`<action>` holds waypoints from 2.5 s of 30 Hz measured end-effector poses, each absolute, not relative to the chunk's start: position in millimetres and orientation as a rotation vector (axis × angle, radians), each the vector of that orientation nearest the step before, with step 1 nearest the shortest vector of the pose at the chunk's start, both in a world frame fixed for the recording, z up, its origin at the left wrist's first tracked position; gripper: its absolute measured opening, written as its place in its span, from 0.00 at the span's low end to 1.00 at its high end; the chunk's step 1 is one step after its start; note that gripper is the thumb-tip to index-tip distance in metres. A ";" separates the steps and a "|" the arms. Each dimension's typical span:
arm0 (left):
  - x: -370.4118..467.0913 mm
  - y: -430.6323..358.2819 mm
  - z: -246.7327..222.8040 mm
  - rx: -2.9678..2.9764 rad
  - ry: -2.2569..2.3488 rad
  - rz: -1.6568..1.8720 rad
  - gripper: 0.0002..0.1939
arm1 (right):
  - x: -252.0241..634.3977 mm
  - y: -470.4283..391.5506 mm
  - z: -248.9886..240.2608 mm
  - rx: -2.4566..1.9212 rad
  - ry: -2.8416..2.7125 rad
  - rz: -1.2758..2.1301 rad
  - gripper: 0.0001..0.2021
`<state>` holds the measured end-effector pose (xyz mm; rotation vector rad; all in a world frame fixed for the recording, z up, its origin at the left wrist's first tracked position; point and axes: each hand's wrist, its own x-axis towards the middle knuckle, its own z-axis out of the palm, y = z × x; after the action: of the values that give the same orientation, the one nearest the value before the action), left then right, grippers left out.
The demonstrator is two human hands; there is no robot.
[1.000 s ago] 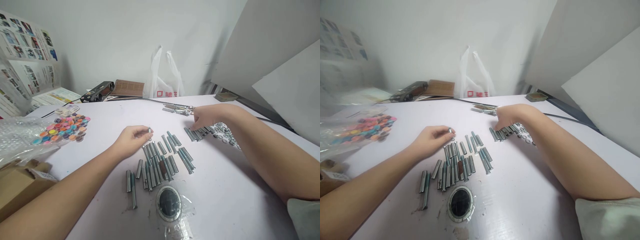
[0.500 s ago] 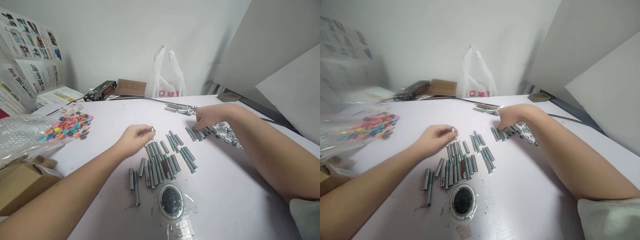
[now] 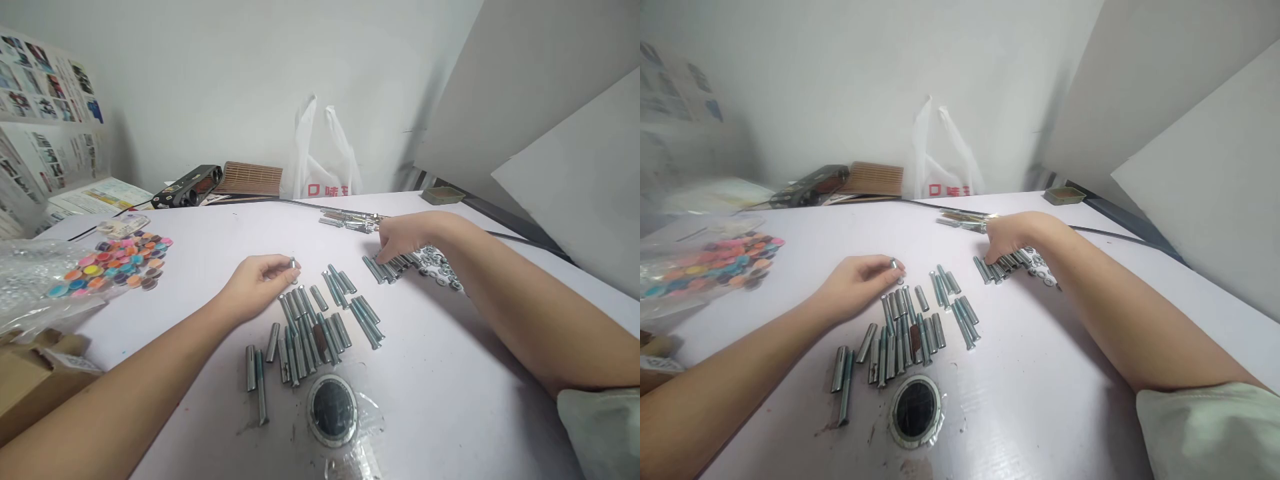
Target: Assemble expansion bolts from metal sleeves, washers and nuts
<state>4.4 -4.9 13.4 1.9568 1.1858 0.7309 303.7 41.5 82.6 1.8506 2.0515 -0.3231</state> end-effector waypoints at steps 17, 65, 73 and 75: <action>2.0 -3.3 12.3 1.992 1.209 0.685 0.20 | 344.5 50.9 102.0 1.994 1.755 -0.259 0.16; 4.5 -3.8 11.3 1.987 1.195 0.731 0.20 | 237.4 -0.1 80.0 1.650 2.288 -0.854 0.19; 4.4 -3.7 10.9 2.013 1.186 0.725 0.20 | 238.7 3.4 61.5 1.588 2.292 -0.872 0.23; 4.5 -3.5 11.0 2.018 1.187 0.725 0.20 | 239.4 3.4 62.2 1.583 2.300 -0.869 0.24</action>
<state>4.5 -3.5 11.0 2.0176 1.1872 0.7252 239.4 3.4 62.2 1.5834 2.3005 -0.8686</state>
